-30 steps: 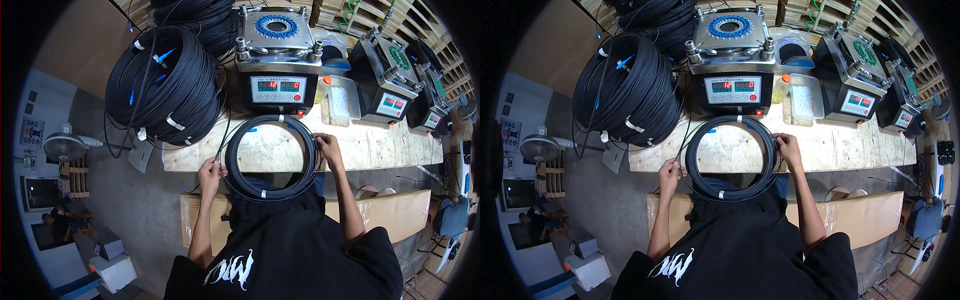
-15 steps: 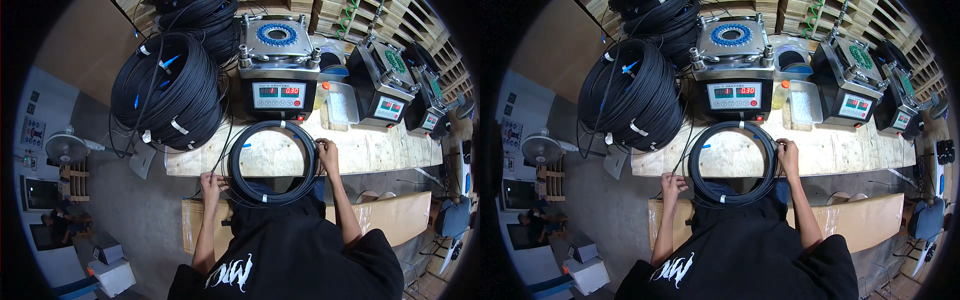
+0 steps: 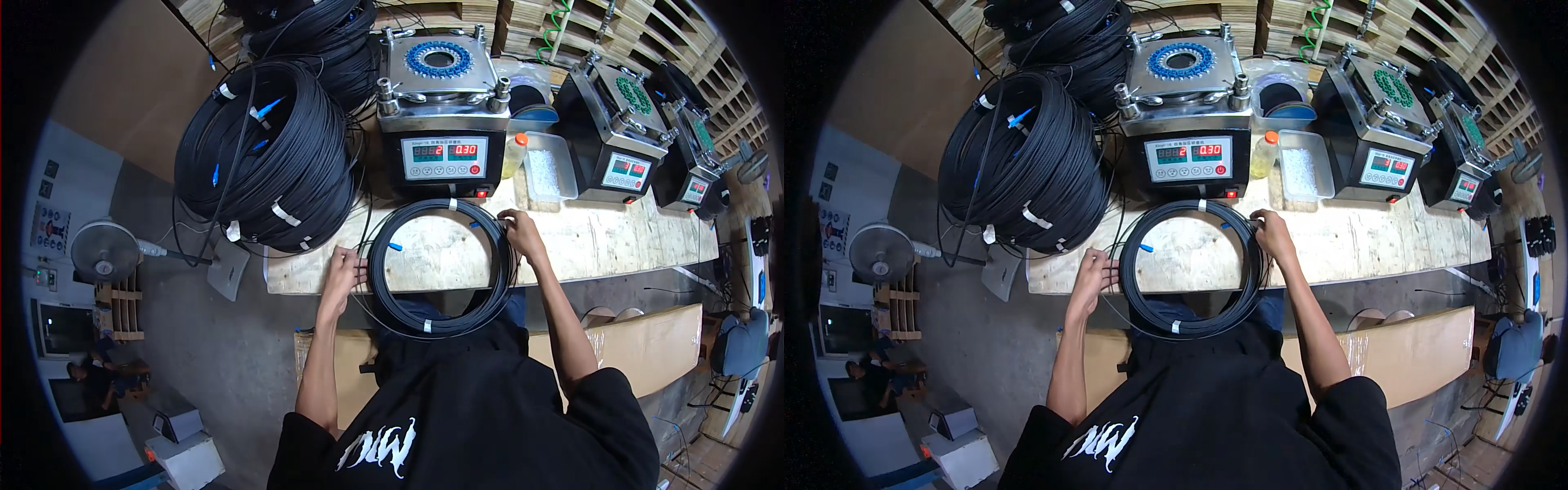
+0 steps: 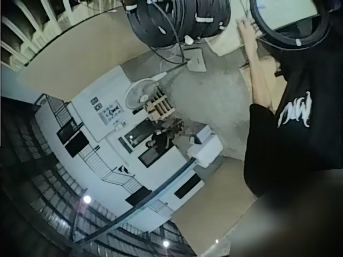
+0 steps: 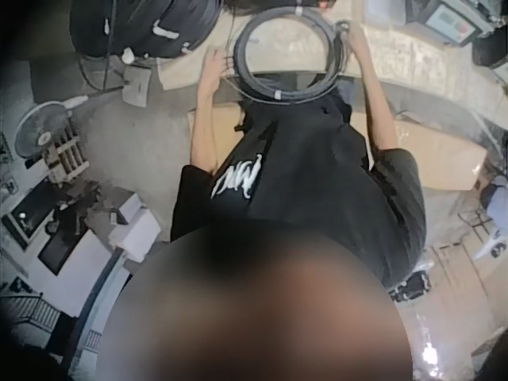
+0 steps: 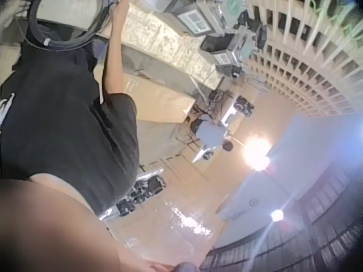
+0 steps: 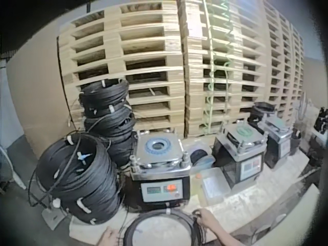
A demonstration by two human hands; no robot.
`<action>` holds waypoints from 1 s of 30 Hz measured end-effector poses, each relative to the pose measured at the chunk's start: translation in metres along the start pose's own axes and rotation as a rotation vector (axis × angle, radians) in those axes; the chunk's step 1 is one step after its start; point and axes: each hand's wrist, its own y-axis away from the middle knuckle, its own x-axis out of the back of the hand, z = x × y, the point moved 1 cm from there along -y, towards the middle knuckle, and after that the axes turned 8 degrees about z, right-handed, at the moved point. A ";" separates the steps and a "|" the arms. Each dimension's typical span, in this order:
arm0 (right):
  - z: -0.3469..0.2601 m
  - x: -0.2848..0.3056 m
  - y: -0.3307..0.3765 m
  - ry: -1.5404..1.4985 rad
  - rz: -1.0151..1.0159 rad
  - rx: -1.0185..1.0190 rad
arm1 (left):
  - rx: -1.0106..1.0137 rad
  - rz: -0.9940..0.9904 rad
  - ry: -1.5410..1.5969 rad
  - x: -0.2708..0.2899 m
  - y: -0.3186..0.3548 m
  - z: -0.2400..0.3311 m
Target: Using a machine to polish and finish fiber optic cable connectors.
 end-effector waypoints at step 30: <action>-0.033 -0.011 0.055 -0.254 0.517 -0.147 | -0.408 0.298 0.194 -0.031 0.018 -0.015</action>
